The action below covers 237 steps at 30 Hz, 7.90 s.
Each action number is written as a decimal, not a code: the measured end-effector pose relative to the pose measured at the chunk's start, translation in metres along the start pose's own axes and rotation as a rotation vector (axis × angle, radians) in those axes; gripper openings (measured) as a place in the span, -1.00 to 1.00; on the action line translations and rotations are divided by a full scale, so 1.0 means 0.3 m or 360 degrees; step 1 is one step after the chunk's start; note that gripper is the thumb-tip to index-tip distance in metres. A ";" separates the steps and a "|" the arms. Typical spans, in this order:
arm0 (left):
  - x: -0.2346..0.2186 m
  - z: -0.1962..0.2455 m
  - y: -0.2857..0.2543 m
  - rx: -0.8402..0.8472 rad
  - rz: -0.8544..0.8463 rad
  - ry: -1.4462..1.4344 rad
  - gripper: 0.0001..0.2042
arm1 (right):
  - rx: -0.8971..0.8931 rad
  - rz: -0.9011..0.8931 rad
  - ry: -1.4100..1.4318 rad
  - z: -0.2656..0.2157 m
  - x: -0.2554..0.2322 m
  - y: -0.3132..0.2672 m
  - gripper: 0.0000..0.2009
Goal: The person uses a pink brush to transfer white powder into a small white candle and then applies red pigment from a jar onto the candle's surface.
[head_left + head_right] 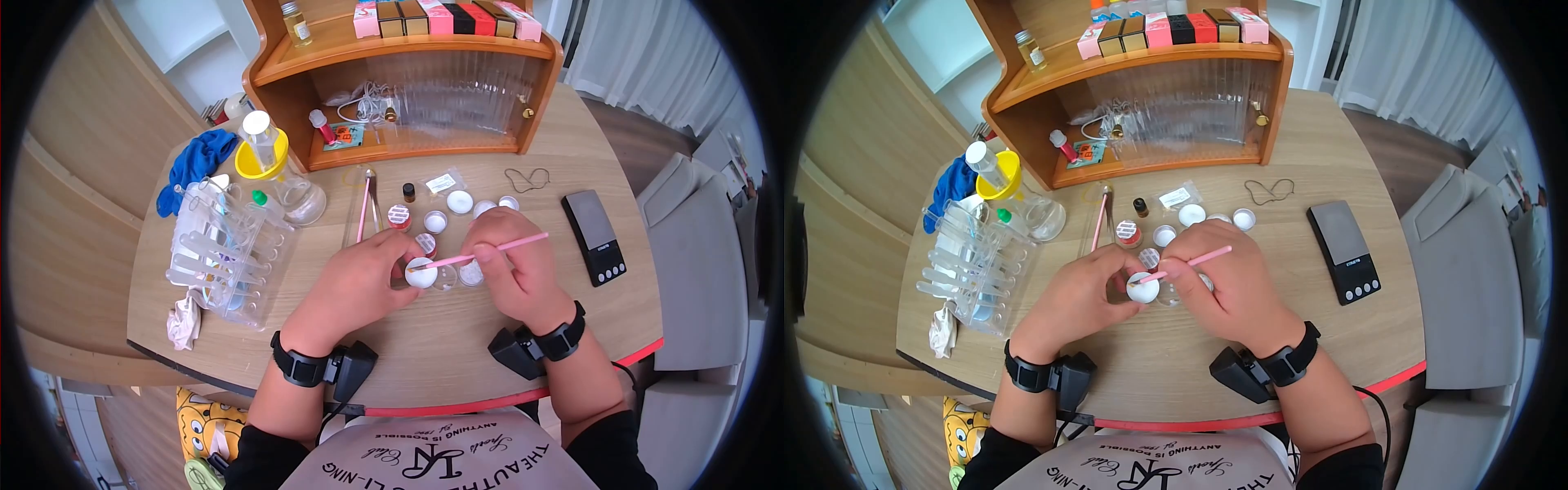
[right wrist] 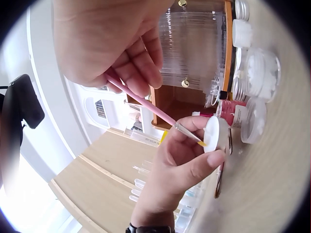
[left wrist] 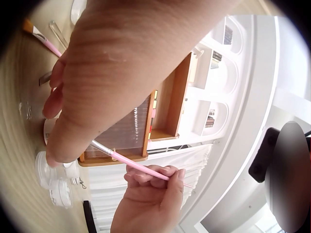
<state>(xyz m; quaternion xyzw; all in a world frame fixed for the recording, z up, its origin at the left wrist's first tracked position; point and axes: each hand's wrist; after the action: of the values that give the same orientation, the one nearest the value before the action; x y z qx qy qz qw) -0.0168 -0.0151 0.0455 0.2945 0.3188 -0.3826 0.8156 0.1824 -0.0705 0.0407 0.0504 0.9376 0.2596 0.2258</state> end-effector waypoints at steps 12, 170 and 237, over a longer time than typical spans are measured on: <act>0.002 -0.005 -0.002 0.0025 0.0041 -0.0040 -0.69 | 0.0057 0.0296 -0.0012 0.016 0.006 -0.006 -0.88; 0.084 -0.077 0.019 -0.0014 0.0423 0.0016 -0.70 | 0.0845 0.0216 0.0632 -0.037 0.015 0.005 -0.95; 0.041 -0.021 0.010 -0.0231 0.0810 -0.1444 -0.92 | 0.0779 0.0210 0.0703 -0.014 0.025 0.015 -0.79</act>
<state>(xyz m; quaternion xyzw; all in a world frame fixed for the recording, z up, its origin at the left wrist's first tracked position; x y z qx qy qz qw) -0.0101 -0.0142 0.0331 0.1100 -0.1225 -0.2383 0.9571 0.1737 -0.0670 0.0430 0.1062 0.9931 0.0453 -0.0190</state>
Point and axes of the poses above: each hand's wrist, its own y-axis towards the middle knuckle, its own x-axis out of the palm, z = x × y, and after that the axes turned 14 degrees about x, right-handed
